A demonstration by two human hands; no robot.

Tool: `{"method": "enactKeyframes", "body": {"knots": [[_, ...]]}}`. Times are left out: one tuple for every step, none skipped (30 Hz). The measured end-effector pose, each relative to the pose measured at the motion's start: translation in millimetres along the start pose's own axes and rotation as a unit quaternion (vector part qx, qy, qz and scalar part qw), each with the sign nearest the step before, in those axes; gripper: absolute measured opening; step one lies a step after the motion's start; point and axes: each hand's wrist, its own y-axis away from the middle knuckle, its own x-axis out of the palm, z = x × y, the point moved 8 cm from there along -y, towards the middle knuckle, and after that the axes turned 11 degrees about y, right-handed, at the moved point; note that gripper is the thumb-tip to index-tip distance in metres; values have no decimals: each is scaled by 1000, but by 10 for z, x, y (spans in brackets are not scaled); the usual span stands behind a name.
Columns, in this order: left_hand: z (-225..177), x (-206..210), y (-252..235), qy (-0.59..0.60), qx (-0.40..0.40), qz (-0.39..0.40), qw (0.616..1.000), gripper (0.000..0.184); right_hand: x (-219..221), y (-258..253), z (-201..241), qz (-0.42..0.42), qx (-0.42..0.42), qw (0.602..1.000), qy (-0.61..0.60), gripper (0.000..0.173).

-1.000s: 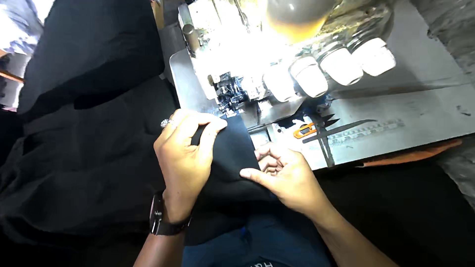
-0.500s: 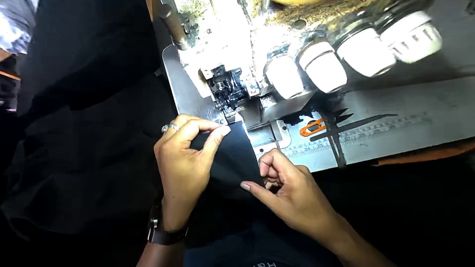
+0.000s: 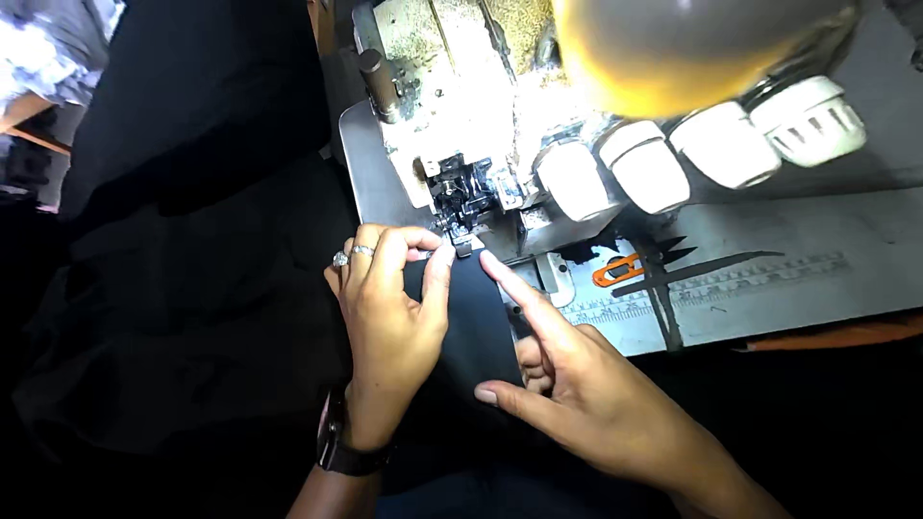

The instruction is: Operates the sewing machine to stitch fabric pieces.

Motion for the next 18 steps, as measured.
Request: {"method": "enactKeyframes", "body": {"knots": [[15,15,-43,-5,0,-1,1000,13,-22,-16,-39,-22,13,1000,1,91],[29,23,-78,-7,-2,0,1000,13,-43,-28,-83,-40,25,999,-4,93],[38,26,-105,-6,-5,0,1000,13,-58,-36,-122,-55,32,998,-13,93],[41,25,-122,-4,-4,-2,1000,12,-68,-35,-149,-67,35,997,-23,92],[41,22,-125,-4,-2,-3,1000,12,-66,-22,-167,-77,34,996,-36,90],[41,21,-123,-6,-1,-3,1000,12,-57,3,-182,-85,34,995,-48,88],[43,21,-119,-8,0,-1,1000,12,-44,37,-193,-91,34,993,-62,86],[46,22,-114,-8,0,0,1000,13,-30,76,-206,-96,37,992,-75,84],[50,23,-113,-9,-1,1,1000,13,-14,120,-222,-101,43,990,-87,82],[54,22,-116,-8,-1,1,1000,14,-2,165,-229,-105,45,989,-98,79],[57,25,-121,-9,-2,3,1000,15,7,215,-235,-110,45,986,-115,75],[55,29,-127,-11,-1,4,1000,15,16,268,-239,-113,46,984,-127,71],[50,36,-132,-13,1,6,1000,16,27,323,-244,-112,50,983,-134,67],[36,42,-134,-14,6,7,1000,15,36,383,-250,-113,58,982,-142,63],[16,40,-122,-16,11,11,1000,16,50,451,-251,-113,68,979,-153,60],[-6,24,-92,-16,17,17,1000,16,70,526,-244,-111,80,977,-163,56],[-13,-14,-61,-10,21,26,999,18,91,588,-231,-110,89,975,-169,51],[5,-85,-60,4,19,34,999,21,99,623,-210,-111,90,975,-171,47]]}}
